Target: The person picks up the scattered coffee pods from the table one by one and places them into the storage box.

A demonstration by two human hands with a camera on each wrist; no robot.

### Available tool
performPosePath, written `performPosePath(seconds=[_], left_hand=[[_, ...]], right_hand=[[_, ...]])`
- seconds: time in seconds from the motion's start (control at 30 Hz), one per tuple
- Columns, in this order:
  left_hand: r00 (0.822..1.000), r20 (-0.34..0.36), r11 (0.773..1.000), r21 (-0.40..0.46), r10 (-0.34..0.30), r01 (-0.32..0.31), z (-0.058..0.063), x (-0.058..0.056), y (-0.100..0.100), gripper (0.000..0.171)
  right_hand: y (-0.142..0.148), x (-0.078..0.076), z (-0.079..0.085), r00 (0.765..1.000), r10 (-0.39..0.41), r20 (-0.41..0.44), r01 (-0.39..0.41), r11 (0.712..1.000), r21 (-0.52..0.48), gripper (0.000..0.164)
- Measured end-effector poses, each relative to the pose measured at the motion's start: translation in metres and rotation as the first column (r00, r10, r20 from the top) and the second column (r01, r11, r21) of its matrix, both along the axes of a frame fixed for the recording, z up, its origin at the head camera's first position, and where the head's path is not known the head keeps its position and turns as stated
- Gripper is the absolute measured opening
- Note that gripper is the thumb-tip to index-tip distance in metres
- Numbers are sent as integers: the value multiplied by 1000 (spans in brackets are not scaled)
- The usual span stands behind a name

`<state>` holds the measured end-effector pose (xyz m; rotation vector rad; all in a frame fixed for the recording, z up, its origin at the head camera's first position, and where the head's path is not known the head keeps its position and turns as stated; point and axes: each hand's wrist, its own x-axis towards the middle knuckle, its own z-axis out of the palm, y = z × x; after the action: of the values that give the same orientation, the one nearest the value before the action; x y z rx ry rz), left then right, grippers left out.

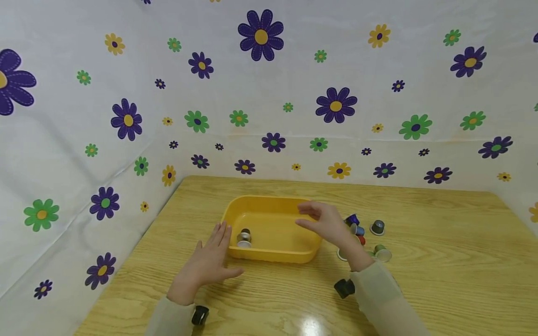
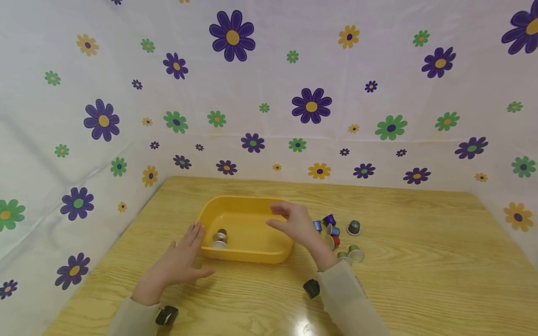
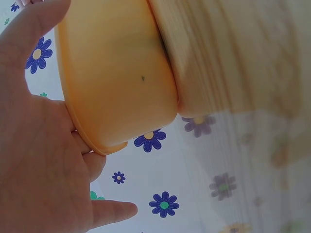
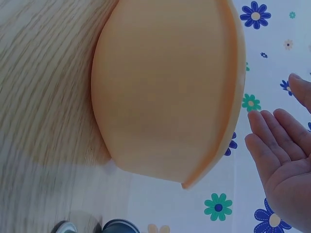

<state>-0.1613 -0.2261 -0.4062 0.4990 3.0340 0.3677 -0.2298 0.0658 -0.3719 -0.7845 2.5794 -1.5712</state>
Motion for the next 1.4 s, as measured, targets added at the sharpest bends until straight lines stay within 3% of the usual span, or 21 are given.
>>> performPosePath(seconds=[0.53, 0.93, 1.4], left_hand=[[1000, 6, 1000, 7, -7, 7, -1, 0, 0, 102], [1000, -3, 1000, 2, -5, 5, -1, -1, 0, 102], [1000, -4, 1000, 8, 0, 1, -1, -1, 0, 103]], right_hand=[[15, 0, -1, 996, -86, 23, 85, 996, 24, 43], [28, -2, -4, 995, -96, 7, 96, 995, -25, 41], [39, -1, -4, 991, -118, 67, 120, 993, -22, 47]])
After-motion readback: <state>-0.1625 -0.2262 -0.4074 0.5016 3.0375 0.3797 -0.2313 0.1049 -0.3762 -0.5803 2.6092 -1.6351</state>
